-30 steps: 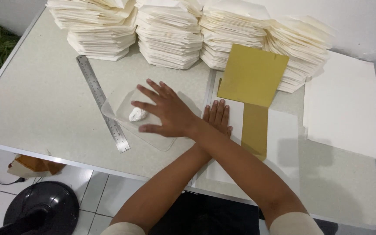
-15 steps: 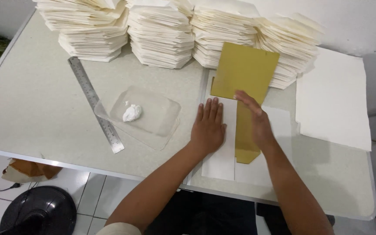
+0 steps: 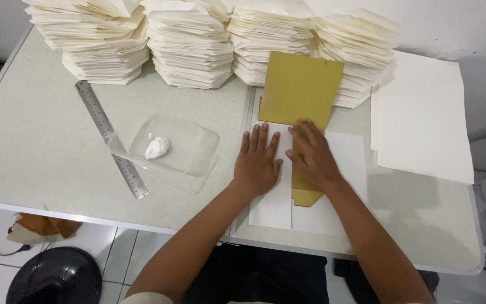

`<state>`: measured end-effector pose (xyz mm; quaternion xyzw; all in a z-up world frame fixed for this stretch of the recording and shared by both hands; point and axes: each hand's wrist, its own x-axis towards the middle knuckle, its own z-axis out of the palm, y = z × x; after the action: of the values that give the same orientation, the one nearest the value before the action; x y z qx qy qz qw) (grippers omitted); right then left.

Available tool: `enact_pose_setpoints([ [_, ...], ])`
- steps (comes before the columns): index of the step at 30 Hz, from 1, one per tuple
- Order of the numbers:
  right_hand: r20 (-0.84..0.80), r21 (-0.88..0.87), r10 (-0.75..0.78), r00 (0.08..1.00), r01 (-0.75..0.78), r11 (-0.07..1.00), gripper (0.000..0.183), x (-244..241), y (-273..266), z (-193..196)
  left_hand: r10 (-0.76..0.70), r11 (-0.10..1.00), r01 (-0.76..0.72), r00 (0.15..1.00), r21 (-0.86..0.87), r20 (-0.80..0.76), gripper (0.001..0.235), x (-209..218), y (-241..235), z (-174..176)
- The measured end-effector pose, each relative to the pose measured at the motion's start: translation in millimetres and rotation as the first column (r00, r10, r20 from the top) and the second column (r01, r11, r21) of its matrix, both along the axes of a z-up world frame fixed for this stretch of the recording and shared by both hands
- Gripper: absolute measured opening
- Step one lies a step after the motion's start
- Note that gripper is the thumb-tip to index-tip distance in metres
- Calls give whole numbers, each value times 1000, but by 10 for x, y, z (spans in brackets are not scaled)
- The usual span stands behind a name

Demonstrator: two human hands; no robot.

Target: Folding a white sheet of paper over a gold template to create a specific shape, likely for packaging or stationery.

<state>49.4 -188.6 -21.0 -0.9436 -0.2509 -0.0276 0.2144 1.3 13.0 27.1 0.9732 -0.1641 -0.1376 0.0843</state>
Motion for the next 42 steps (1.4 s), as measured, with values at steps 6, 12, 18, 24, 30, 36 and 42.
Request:
enact_pose_setpoints([
  [6,73,-81,7,997,-1,997,61,29,2,-85,11,1000,-11,1000,-9,9,64,15,-19,-77],
  [12,8,-111,5,1000,-4,994,63,-310,-31,-45,11,1000,-11,1000,-6,26,64,23,-18,-97],
  [18,-22,-155,-15,1000,12,988,65,-595,-24,10,8,1000,-8,1000,-15,26,64,11,-12,-75],
  [24,-7,-137,-66,998,64,989,69,-182,167,66,18,999,-17,999,-34,37,64,18,-8,-141],
  [30,-29,-249,-100,995,89,964,74,-326,254,154,18,999,-17,1000,-32,17,65,25,-4,-141],
  [36,-118,-328,-87,989,44,944,82,-976,282,202,8,999,-7,999,-40,38,63,28,-3,-111],
  [42,-20,-297,-135,991,123,947,84,-660,273,68,3,1000,-2,1000,-22,20,64,3,-5,-54],
])
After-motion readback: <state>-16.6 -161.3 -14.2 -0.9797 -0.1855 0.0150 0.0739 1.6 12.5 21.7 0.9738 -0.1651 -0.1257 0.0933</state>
